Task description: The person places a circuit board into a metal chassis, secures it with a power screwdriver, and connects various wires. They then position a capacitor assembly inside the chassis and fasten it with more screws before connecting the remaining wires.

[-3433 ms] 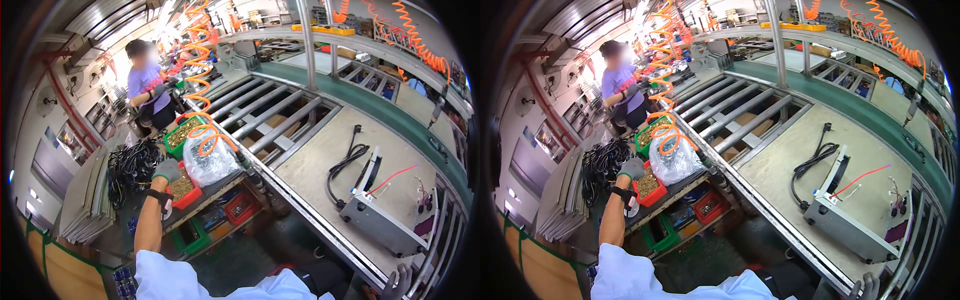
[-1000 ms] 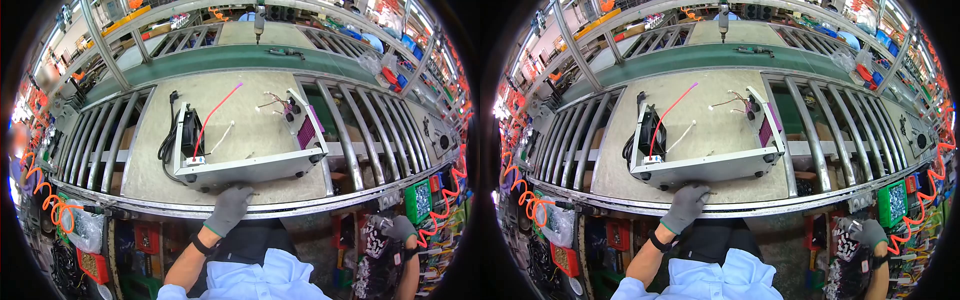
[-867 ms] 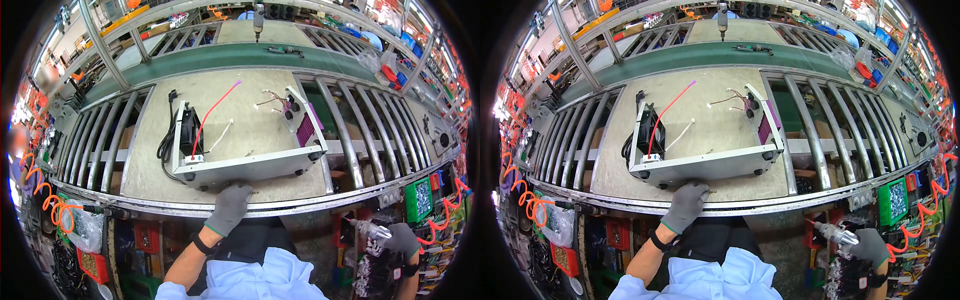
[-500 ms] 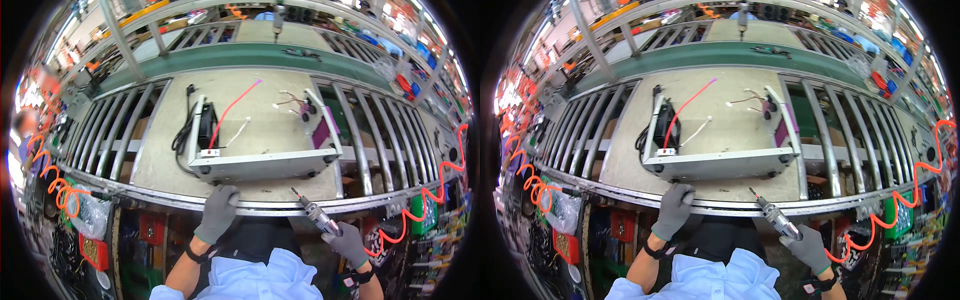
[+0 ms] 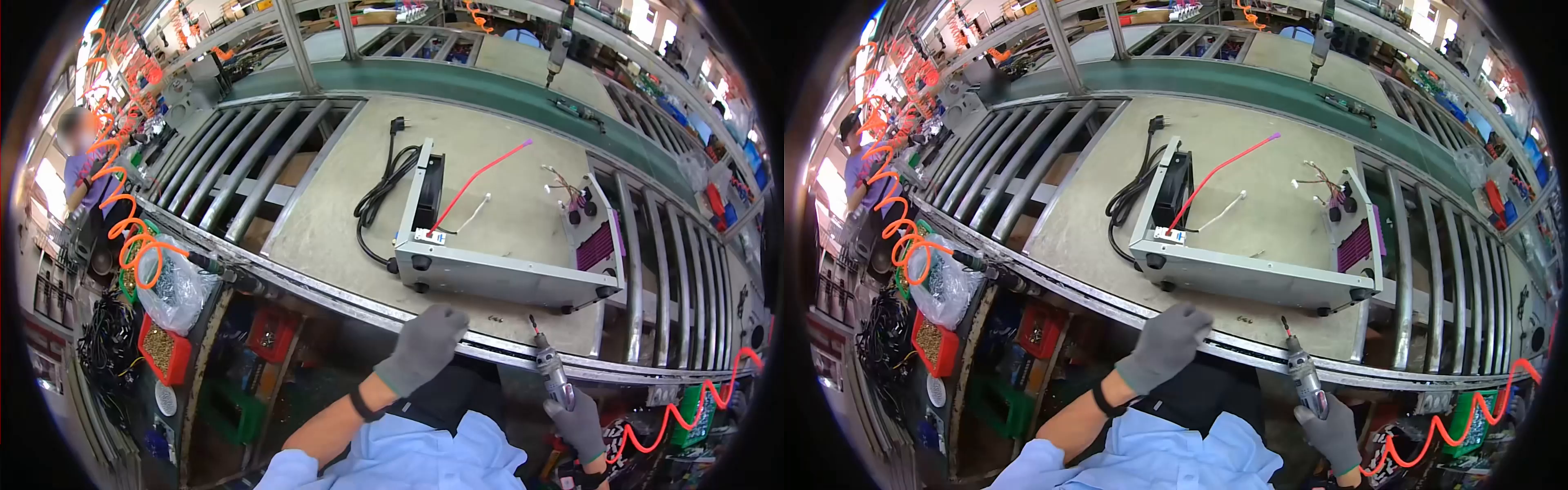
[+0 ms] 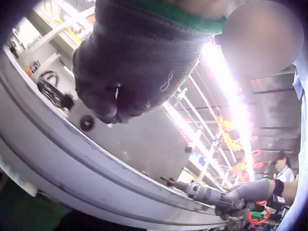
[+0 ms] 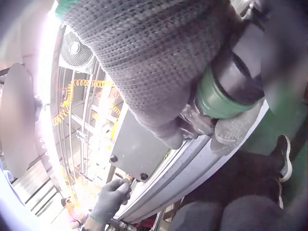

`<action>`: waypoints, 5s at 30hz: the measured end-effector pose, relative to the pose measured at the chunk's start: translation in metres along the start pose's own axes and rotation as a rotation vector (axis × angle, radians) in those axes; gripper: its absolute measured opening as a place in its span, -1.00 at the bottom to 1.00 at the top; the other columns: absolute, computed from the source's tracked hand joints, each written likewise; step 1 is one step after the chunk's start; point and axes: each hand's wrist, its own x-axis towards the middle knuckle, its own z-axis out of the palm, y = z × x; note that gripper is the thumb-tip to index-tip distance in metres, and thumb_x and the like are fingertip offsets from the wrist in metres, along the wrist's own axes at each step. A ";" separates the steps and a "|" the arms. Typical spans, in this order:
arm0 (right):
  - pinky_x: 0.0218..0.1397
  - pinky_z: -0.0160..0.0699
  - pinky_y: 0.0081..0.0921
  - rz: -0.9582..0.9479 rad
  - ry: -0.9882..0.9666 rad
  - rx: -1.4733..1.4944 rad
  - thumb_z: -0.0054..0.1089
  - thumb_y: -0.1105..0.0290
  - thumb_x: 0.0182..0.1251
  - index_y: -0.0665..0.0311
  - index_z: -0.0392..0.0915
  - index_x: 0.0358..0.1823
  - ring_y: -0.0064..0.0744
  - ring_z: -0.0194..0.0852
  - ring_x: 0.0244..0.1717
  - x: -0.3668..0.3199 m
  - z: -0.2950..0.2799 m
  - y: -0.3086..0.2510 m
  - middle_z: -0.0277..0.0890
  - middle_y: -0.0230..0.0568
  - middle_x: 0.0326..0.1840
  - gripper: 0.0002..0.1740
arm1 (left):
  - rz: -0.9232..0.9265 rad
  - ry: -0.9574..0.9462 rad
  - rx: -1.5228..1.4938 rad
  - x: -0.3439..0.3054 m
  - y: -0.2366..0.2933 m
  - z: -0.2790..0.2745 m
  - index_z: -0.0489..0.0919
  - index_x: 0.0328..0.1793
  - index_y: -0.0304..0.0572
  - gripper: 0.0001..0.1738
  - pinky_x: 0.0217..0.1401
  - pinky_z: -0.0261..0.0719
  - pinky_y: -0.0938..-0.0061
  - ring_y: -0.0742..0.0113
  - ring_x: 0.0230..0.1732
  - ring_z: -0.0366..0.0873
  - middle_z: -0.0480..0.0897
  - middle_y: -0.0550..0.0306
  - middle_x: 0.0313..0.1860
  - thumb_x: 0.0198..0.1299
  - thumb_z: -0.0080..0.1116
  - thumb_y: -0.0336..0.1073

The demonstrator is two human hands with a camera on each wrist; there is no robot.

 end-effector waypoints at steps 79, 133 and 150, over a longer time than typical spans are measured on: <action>-0.25 0.59 -0.33 -0.106 0.018 0.070 0.56 0.13 0.06 0.34 0.56 -0.17 -0.43 0.55 -0.38 0.009 0.035 0.037 0.58 -0.20 -0.41 -0.51 | -0.349 -0.283 -0.338 -0.009 -0.007 -0.087 0.73 -0.02 -0.26 -0.81 -0.27 0.64 0.40 0.27 -0.37 0.70 0.74 0.02 -0.29 0.32 0.28 -0.36; -0.15 0.64 -0.39 -0.217 -0.389 -0.040 0.63 0.04 0.08 0.28 0.61 0.11 -0.42 0.67 -0.31 -0.040 0.086 0.000 0.68 -0.22 -0.25 -0.34 | -0.676 -0.478 -1.192 -0.017 -0.016 -0.034 0.62 0.00 -0.33 -0.76 -0.19 0.73 0.59 0.38 -0.17 0.77 0.72 0.05 -0.14 0.51 0.06 -0.28; -0.48 0.46 -0.62 0.154 -0.969 0.587 0.51 0.20 0.31 0.30 0.51 0.18 -0.64 0.48 -0.51 -0.033 0.057 0.010 0.54 -0.36 -0.33 -0.47 | -0.633 -0.653 -1.217 0.001 -0.008 -0.033 0.68 -0.06 -0.35 -0.79 -0.24 0.73 0.55 0.39 -0.29 0.75 0.75 0.03 -0.26 0.45 0.14 -0.33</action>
